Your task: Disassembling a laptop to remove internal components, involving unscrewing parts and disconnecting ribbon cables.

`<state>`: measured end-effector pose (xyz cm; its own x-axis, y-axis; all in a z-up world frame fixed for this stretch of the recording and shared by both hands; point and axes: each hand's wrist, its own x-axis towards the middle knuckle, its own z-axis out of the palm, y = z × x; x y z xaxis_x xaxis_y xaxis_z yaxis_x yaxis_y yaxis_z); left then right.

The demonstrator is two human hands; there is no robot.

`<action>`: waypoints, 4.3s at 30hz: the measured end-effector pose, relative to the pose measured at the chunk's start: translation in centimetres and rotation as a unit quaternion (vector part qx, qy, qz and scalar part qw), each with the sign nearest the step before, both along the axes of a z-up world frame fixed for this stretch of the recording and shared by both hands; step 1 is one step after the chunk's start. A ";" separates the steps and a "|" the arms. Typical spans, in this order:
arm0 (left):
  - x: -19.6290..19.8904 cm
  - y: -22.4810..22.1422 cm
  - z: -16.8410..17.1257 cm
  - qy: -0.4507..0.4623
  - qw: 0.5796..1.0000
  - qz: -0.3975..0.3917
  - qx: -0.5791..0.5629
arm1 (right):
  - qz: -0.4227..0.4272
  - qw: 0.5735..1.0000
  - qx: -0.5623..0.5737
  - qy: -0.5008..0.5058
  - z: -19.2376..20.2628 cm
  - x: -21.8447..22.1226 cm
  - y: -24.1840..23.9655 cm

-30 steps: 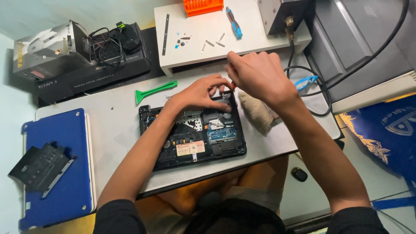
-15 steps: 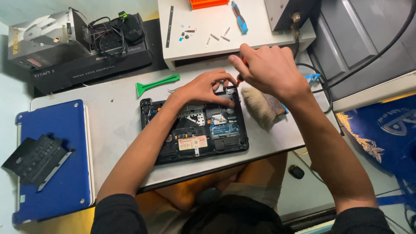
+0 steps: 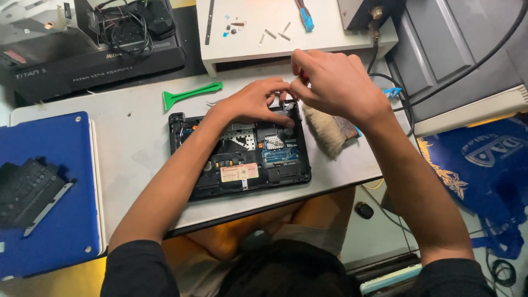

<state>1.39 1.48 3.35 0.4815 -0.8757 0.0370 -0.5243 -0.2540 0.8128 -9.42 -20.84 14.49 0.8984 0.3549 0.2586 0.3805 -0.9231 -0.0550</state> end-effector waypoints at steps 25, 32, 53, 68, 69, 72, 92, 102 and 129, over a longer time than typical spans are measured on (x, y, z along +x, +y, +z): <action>0.1 -0.2 -0.2 -0.003 1.000 0.002 0.010 | -0.040 0.995 -0.090 0.027 -0.3 1.7 -1.1; 0.4 -0.2 -0.8 -0.013 1.000 0.009 0.010 | -0.063 0.992 -0.078 0.075 0.3 1.6 -0.6; 0.6 -0.1 -1.0 0.000 1.000 -0.006 -0.020 | -0.005 0.998 -0.048 0.026 0.2 1.5 -2.4; 1.0 0.0 -1.2 0.019 0.999 -0.017 -0.038 | -0.038 0.997 -0.046 0.043 -0.9 0.9 -3.2; 1.0 0.0 -1.3 0.021 0.999 -0.017 -0.039 | -0.041 0.997 -0.048 0.044 -0.8 0.9 -3.2; 1.1 0.0 -1.5 0.014 0.999 -0.020 -0.038 | -0.035 0.998 -0.042 0.033 -0.6 0.8 -3.3; 1.1 0.1 -1.4 0.019 0.998 -0.022 -0.048 | 0.045 0.994 -0.037 0.096 0.6 1.0 -1.9; 1.0 0.2 -1.3 0.029 0.998 -0.022 -0.045 | 0.060 0.983 -0.114 0.132 1.4 1.8 0.4; 1.8 -0.4 -2.9 -0.034 0.998 -0.023 -0.047 | -0.161 0.962 -0.136 0.173 0.5 2.2 -0.3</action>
<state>3.21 1.12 0.45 0.4339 -0.8881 0.1518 -0.5883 -0.1516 0.7943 -7.19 -21.15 14.96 0.9887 0.0555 -0.1394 0.0742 -0.9884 0.1327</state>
